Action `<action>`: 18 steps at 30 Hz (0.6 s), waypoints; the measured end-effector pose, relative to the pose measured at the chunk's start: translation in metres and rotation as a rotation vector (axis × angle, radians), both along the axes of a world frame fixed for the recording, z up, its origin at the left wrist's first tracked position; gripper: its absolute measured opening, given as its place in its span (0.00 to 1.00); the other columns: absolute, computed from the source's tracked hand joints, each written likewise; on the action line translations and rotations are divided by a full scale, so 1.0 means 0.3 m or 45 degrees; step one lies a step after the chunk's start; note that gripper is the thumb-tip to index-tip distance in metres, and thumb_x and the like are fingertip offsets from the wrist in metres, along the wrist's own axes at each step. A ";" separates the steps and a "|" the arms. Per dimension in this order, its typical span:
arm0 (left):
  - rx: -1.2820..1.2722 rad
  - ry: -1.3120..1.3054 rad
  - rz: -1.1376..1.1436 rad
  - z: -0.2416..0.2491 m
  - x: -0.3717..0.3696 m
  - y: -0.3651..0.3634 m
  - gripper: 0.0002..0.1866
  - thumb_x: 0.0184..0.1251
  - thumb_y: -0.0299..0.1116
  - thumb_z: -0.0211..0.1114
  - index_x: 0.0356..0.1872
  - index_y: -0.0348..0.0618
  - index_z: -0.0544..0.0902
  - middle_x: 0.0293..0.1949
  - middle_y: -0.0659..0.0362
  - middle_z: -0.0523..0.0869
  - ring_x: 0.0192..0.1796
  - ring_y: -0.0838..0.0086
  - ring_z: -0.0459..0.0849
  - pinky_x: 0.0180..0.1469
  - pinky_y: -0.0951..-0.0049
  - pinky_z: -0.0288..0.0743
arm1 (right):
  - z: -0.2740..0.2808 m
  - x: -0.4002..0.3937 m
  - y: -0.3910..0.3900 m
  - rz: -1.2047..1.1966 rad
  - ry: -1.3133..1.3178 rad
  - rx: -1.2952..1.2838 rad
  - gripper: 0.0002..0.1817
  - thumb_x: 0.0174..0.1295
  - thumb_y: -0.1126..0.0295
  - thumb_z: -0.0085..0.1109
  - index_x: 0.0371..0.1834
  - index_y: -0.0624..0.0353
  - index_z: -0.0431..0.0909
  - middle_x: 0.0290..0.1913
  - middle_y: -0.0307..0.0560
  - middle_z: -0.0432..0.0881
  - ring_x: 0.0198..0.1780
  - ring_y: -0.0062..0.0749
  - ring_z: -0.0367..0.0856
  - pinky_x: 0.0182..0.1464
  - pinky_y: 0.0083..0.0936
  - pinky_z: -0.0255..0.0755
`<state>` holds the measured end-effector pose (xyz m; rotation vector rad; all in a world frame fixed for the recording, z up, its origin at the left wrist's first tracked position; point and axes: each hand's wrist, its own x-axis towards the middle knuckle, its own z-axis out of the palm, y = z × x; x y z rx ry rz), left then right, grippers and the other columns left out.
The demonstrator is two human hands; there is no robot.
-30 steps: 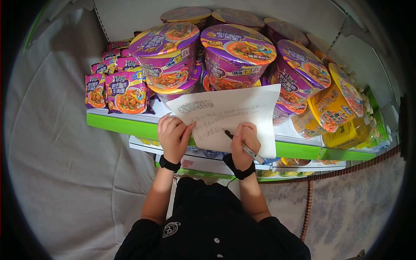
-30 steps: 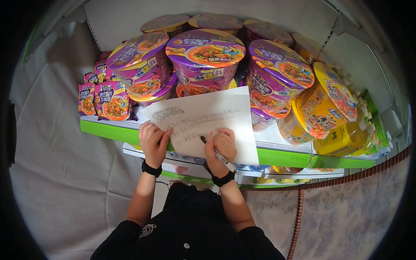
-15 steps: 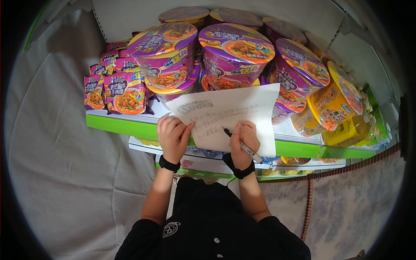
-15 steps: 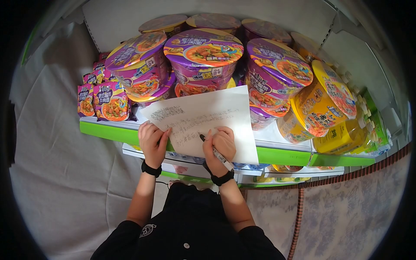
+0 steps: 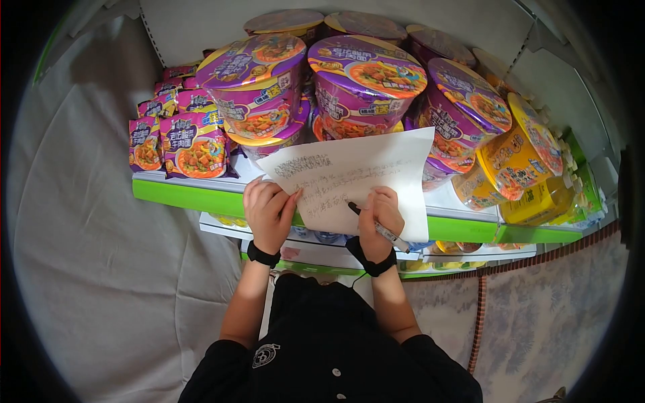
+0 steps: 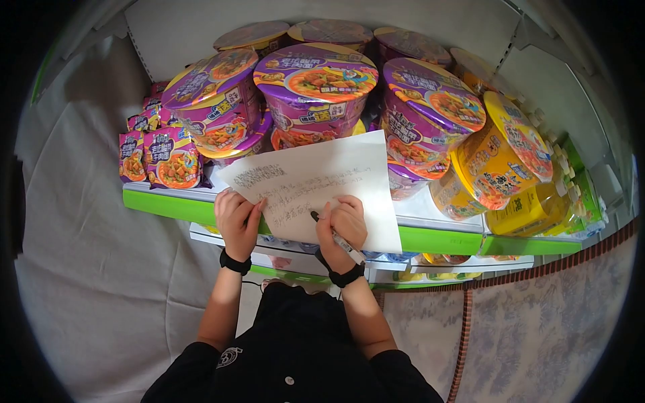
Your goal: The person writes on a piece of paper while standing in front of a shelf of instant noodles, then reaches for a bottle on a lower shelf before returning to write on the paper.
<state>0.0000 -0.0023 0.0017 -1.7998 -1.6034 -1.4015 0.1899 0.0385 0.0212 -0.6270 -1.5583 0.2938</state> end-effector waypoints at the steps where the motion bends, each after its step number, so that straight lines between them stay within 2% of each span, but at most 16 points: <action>1: 0.000 0.000 -0.003 0.000 0.001 0.001 0.07 0.52 0.32 0.72 0.26 0.42 0.83 0.31 0.62 0.81 0.40 0.65 0.78 0.58 0.57 0.65 | -0.002 0.001 0.000 -0.003 -0.018 -0.003 0.17 0.55 0.87 0.55 0.14 0.61 0.63 0.15 0.41 0.64 0.18 0.32 0.65 0.47 0.35 0.73; 6: 0.010 -0.004 0.003 0.002 0.001 0.001 0.07 0.52 0.32 0.71 0.26 0.42 0.82 0.30 0.61 0.80 0.39 0.65 0.78 0.58 0.57 0.65 | -0.003 0.000 0.005 -0.024 0.024 -0.041 0.17 0.55 0.87 0.56 0.15 0.60 0.63 0.15 0.40 0.64 0.18 0.32 0.65 0.47 0.34 0.72; 8: 0.009 -0.004 0.003 0.004 0.004 0.000 0.07 0.52 0.32 0.71 0.25 0.42 0.82 0.29 0.61 0.80 0.39 0.65 0.78 0.58 0.57 0.65 | 0.014 0.014 0.002 -0.031 -0.121 -0.064 0.17 0.55 0.85 0.57 0.15 0.58 0.63 0.15 0.39 0.64 0.19 0.31 0.65 0.49 0.33 0.69; 11: 0.004 -0.005 0.002 0.005 0.003 0.000 0.07 0.52 0.32 0.71 0.25 0.42 0.82 0.29 0.61 0.79 0.39 0.65 0.77 0.58 0.57 0.66 | 0.016 0.030 0.005 -0.013 -0.139 -0.113 0.17 0.56 0.84 0.58 0.14 0.56 0.64 0.15 0.37 0.66 0.19 0.31 0.66 0.51 0.32 0.67; 14: 0.010 -0.004 0.003 0.004 0.001 0.002 0.07 0.52 0.32 0.71 0.25 0.42 0.82 0.29 0.61 0.79 0.39 0.66 0.77 0.57 0.57 0.66 | 0.017 0.029 -0.001 -0.006 -0.020 -0.166 0.17 0.55 0.83 0.58 0.14 0.56 0.64 0.15 0.38 0.67 0.19 0.31 0.66 0.50 0.32 0.66; 18: 0.002 0.000 -0.002 0.007 0.003 -0.001 0.07 0.52 0.32 0.72 0.25 0.42 0.82 0.29 0.61 0.79 0.39 0.66 0.77 0.57 0.57 0.66 | 0.014 0.021 0.007 -0.031 -0.071 -0.105 0.17 0.55 0.84 0.58 0.15 0.56 0.64 0.16 0.38 0.68 0.20 0.32 0.66 0.49 0.32 0.67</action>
